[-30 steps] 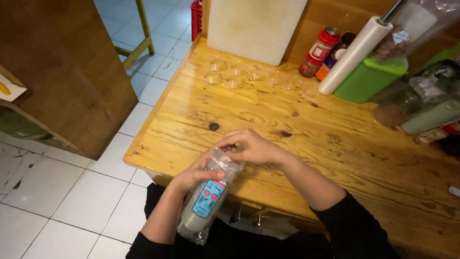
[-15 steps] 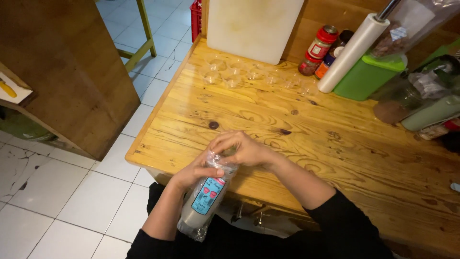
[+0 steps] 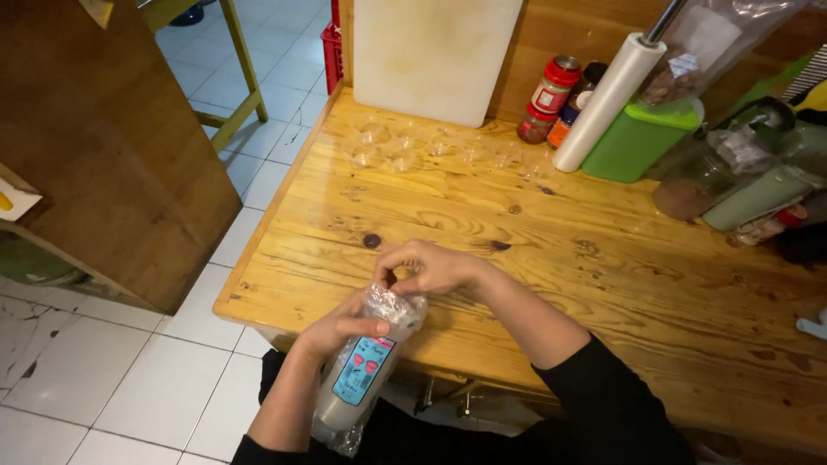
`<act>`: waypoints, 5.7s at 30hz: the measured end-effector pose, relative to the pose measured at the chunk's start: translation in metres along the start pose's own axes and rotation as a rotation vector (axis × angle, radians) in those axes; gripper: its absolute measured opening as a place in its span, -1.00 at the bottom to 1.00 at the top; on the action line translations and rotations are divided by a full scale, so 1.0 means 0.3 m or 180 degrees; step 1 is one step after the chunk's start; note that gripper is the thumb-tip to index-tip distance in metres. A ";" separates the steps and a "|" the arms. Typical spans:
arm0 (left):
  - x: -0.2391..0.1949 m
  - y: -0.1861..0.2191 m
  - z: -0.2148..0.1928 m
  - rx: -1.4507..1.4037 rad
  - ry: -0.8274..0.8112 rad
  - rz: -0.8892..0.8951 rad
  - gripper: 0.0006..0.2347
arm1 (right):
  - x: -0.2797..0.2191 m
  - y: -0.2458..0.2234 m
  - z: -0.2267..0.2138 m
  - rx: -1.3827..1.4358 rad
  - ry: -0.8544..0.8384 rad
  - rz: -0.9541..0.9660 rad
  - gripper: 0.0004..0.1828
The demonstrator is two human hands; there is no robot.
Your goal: The person is taking small clear plastic cups out of a plastic sleeve and arranging them in rows on a wooden table.
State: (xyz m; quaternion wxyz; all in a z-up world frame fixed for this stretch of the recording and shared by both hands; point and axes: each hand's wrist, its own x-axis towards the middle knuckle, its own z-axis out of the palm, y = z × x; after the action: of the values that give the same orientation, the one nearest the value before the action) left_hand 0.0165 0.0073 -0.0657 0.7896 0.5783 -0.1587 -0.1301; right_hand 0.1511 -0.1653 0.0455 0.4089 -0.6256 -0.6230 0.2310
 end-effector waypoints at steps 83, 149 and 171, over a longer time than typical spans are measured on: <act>-0.012 0.222 0.054 -0.0697 -0.0656 -0.0218 -0.16 | -0.180 0.282 -0.300 0.1312 0.4154 0.1861 -0.78; -0.011 -0.005 -0.026 -0.0084 0.0217 0.0051 -0.17 | -0.027 -0.026 0.083 -0.0307 0.0185 0.0426 -0.71; 0.003 0.247 0.126 -0.0206 0.0455 -0.0450 -0.53 | -0.054 -0.055 -0.073 0.0665 -0.0093 0.0519 -0.89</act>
State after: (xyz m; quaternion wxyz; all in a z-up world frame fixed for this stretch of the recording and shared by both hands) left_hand 0.0037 -0.0040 0.0159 0.8060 0.5701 -0.0566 -0.1490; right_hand 0.1570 -0.1879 0.0675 0.4425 -0.6248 -0.5485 0.3362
